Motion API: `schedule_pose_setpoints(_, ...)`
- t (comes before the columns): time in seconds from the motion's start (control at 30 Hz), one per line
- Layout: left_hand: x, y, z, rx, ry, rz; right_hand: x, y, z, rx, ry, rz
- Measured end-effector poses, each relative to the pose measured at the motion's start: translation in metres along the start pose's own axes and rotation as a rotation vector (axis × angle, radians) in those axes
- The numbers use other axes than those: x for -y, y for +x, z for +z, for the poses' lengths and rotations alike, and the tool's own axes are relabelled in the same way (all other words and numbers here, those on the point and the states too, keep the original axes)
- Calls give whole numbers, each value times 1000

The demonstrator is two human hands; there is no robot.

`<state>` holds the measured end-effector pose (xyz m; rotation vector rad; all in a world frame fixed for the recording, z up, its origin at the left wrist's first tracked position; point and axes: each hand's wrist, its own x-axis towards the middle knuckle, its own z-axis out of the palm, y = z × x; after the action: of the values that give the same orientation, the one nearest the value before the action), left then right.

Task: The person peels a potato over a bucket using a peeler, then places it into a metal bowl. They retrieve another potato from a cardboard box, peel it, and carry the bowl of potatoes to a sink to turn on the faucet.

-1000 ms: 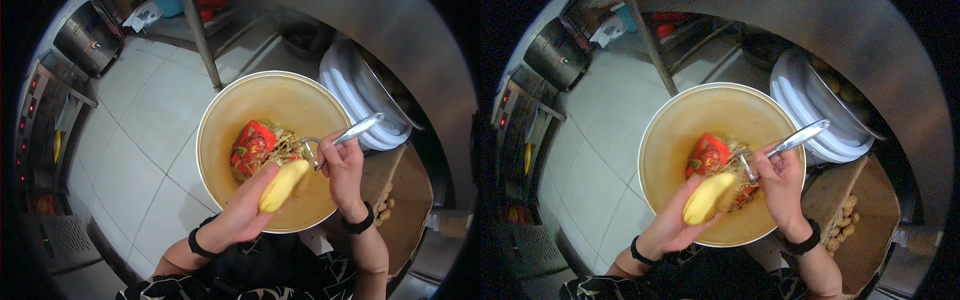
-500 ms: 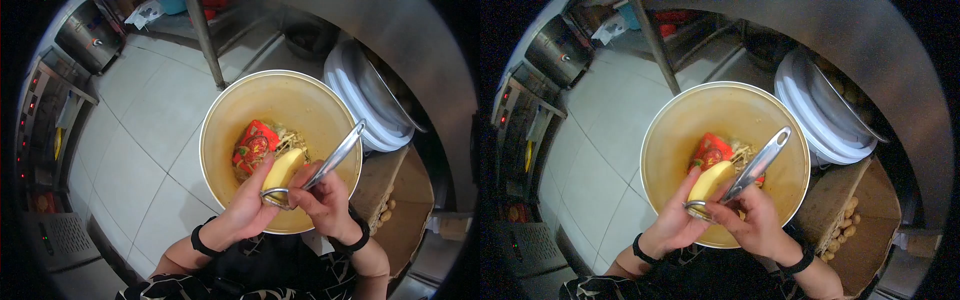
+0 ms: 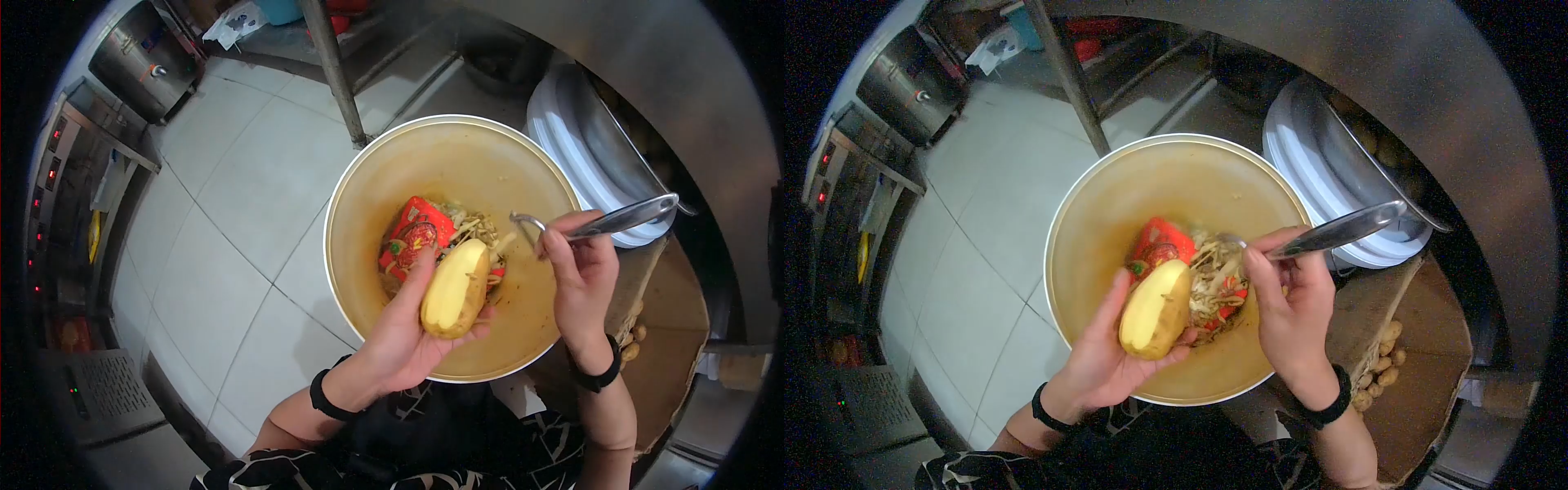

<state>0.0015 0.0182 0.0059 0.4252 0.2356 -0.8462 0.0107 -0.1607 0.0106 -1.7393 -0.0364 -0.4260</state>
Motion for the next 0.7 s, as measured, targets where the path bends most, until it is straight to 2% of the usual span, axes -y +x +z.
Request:
schedule_pose_setpoints(0.03, 1, 1, 2, 1, -2, 1, 19, -3, 1, 72, 192, 133)
schedule_pose_setpoints(0.07, 3, 2, 4, -37, -9, 39, 24, -10, 5, 74, 191, 132)
schedule_pose_setpoints(0.13, 4, 4, 5, -74, -13, 77, 30, -23, 11, 359, 450, 314)
schedule_pose_setpoints(0.23, 7, 7, 2, -65, -7, 59, 23, -32, 19, 475, 303, 267)
schedule_pose_setpoints(0.27, 8, 8, -1, -74, 37, 92, 23, -31, 19, 475, 303, 269)
schedule_pose_setpoints(0.33, 9, 8, -5, -83, 78, 126, 21, -24, 20, 209, 339, 345)
schedule_pose_setpoints(0.4, 8, 3, -7, -10, 171, 15, 0, -11, 5, 178, 228, 342)
schedule_pose_setpoints(0.47, 3, 5, -5, 13, 145, 11, -17, -9, 3, 179, 116, 337)
schedule_pose_setpoints(0.5, 4, 2, -5, 17, 95, 9, -7, -7, 4, 169, -134, 232)
schedule_pose_setpoints(0.53, 4, 0, -3, 14, 91, 11, -4, -7, 3, 174, -134, 235)
schedule_pose_setpoints(0.6, 2, -1, 0, -61, 5, -4, -3, -3, -3, 106, -359, 40)
schedule_pose_setpoints(0.63, 2, 0, 0, -63, 4, -6, 2, -5, 1, 42, -28, 54)
schedule_pose_setpoints(0.67, 3, 1, 0, -72, -13, 14, 11, -9, 2, 44, -29, 61)
schedule_pose_setpoints(0.7, 3, 2, 0, -77, -27, 38, 23, -14, 3, 142, 194, 158)
